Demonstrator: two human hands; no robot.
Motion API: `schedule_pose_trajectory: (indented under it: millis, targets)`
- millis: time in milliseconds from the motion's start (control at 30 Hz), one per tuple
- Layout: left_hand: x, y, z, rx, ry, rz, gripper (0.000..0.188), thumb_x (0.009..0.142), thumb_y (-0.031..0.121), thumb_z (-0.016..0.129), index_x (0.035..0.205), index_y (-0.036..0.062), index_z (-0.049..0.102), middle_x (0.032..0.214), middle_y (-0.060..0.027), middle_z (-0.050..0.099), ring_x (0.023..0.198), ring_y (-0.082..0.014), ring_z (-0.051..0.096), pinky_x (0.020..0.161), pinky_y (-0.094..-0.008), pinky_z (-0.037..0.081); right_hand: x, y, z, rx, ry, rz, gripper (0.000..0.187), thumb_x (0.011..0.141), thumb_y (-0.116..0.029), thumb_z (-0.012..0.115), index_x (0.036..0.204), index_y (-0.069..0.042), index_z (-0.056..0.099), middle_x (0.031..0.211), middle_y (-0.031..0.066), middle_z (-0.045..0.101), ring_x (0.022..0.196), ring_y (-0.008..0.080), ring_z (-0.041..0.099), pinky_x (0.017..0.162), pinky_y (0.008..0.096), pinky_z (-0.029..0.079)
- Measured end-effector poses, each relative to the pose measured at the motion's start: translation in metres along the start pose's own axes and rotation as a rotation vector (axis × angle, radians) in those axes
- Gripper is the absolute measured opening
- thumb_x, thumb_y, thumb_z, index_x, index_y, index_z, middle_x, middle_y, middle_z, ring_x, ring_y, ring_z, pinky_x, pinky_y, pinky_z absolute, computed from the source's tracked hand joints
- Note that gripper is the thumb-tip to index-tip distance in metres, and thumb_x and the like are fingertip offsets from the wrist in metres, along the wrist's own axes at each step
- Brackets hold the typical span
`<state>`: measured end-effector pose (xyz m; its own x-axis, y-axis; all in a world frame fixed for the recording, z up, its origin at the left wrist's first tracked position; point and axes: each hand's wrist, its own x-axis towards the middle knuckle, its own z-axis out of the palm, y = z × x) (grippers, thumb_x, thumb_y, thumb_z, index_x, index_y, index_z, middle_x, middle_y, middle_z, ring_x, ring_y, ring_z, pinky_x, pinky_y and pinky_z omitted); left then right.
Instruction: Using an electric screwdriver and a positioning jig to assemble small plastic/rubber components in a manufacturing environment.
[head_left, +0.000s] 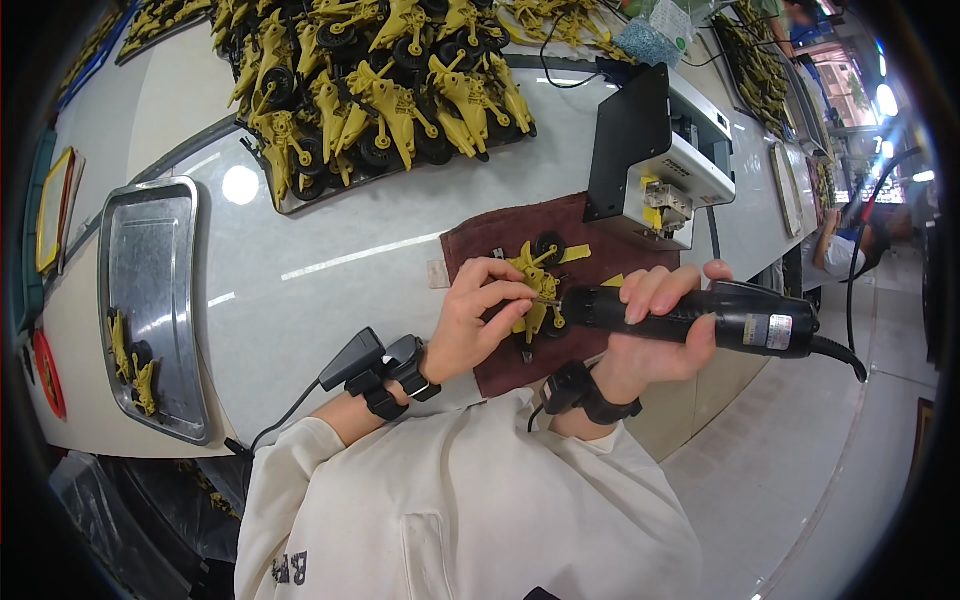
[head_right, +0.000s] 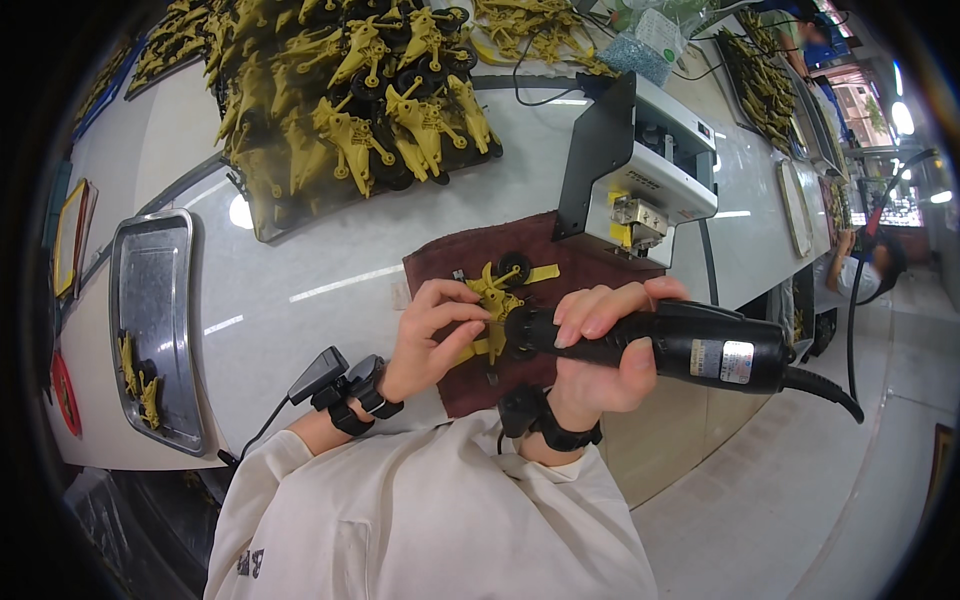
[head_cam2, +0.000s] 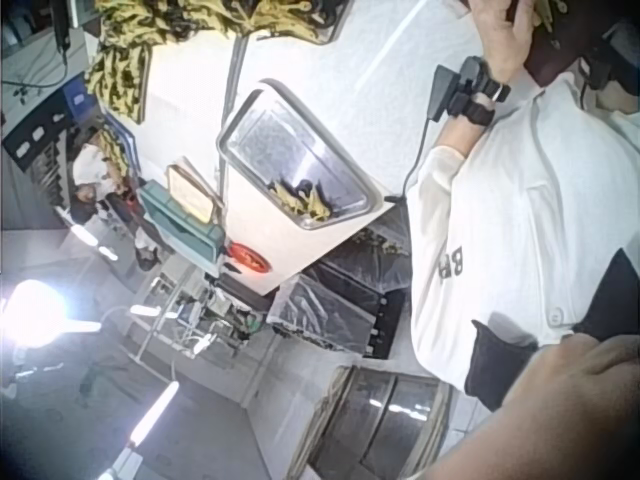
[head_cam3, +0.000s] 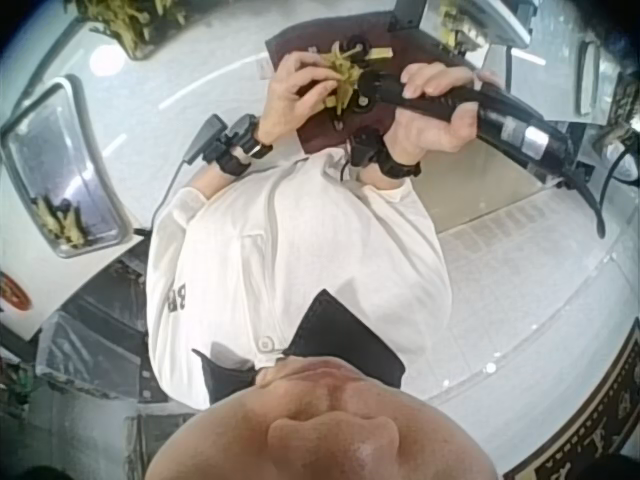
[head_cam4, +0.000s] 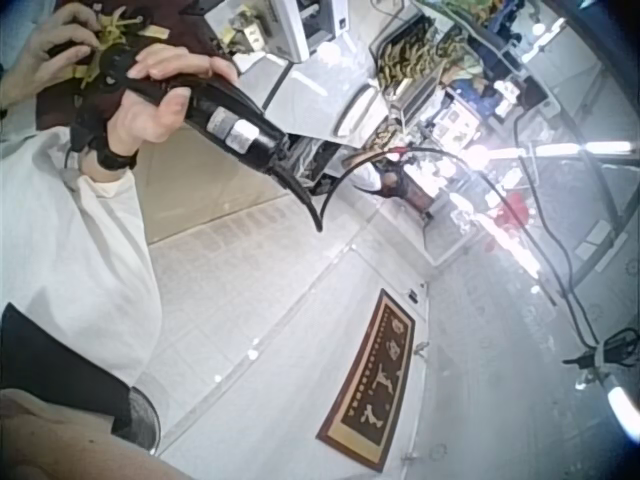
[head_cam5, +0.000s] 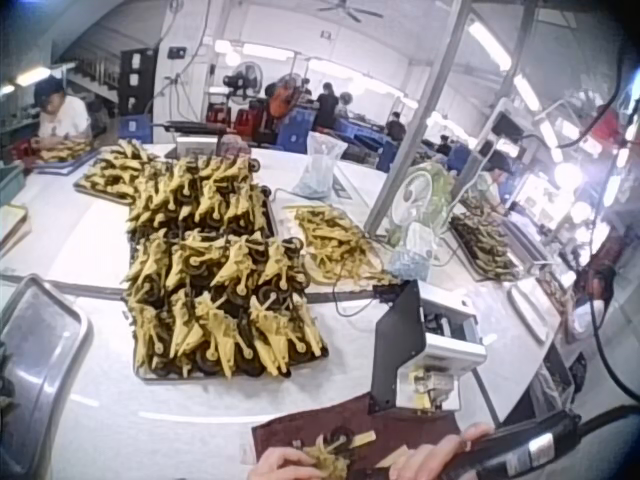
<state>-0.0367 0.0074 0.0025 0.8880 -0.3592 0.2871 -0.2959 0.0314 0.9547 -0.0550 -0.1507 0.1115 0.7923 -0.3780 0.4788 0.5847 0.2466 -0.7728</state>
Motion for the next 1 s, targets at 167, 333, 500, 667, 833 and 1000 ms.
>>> schedule_pose_trajectory:
  millis: [167, 333, 500, 667, 833, 1000]
  targets:
    - [0.003, 0.007, 0.000, 0.059, 0.007, 0.094, 0.049, 0.073, 0.014, 0.074, 0.117, 0.0047, 0.056, 0.123, -0.0155, 0.048, 0.110, -0.0304, 0.049, 0.090, -0.0352, 0.042, 0.000, 0.001, 0.003, -0.063, 0.051, -0.019, 0.052, 0.083, -0.034, 0.057, 0.120, -0.004, 0.037, 0.068, 0.0082, 0.050, 0.050, 0.0193, 0.048, 0.052, 0.0345, 0.041]
    - [0.007, 0.013, 0.005, 0.369, -0.048, 0.135, 0.091, 0.062, 0.034, 0.081, 0.134, 0.0048, 0.033, 0.137, -0.0187, 0.037, 0.125, -0.0363, 0.037, 0.104, -0.0486, 0.026, 0.004, 0.006, 0.012, -0.250, -0.045, -0.112, 0.051, 0.083, -0.031, 0.056, 0.121, -0.003, 0.036, 0.069, 0.0092, 0.050, 0.048, 0.0191, 0.047, 0.051, 0.0357, 0.041]
    - [0.010, 0.012, 0.007, 0.623, -0.248, 0.072, 0.096, 0.058, 0.043, 0.079, 0.134, 0.0046, 0.035, 0.140, -0.0158, 0.036, 0.131, -0.0354, 0.030, 0.107, -0.0571, 0.014, 0.004, 0.018, 0.018, -0.280, -0.076, -0.126, 0.050, 0.083, -0.028, 0.058, 0.119, -0.001, 0.037, 0.068, 0.0101, 0.051, 0.048, 0.0197, 0.049, 0.053, 0.0347, 0.043]
    - [0.008, 0.009, 0.009, 0.599, -0.211, 0.057, 0.091, 0.057, 0.040, 0.079, 0.132, 0.0055, 0.040, 0.133, -0.0142, 0.041, 0.129, -0.0340, 0.032, 0.106, -0.0568, 0.014, 0.004, 0.025, 0.018, -0.294, -0.081, -0.094, 0.049, 0.083, -0.027, 0.058, 0.118, -0.001, 0.037, 0.069, 0.0101, 0.051, 0.050, 0.0198, 0.050, 0.053, 0.0345, 0.044]
    - [0.006, 0.006, 0.010, 0.619, -0.207, 0.069, 0.089, 0.060, 0.042, 0.077, 0.132, 0.0048, 0.039, 0.130, -0.0165, 0.042, 0.130, -0.0337, 0.031, 0.107, -0.0554, 0.014, 0.003, 0.039, 0.015, -0.279, -0.082, 0.032, 0.046, 0.081, -0.017, 0.061, 0.118, -0.004, 0.038, 0.070, 0.0096, 0.052, 0.052, 0.0191, 0.052, 0.054, 0.0336, 0.045]
    - [0.006, 0.004, 0.009, 0.640, -0.185, 0.084, 0.083, 0.062, 0.046, 0.075, 0.128, 0.0042, 0.044, 0.129, -0.0140, 0.044, 0.127, -0.0340, 0.035, 0.105, -0.0570, 0.017, 0.002, 0.045, 0.016, -0.168, -0.112, 0.146, 0.039, 0.072, 0.006, 0.060, 0.106, 0.000, 0.041, 0.072, 0.0083, 0.057, 0.063, 0.0133, 0.055, 0.064, 0.0283, 0.049]
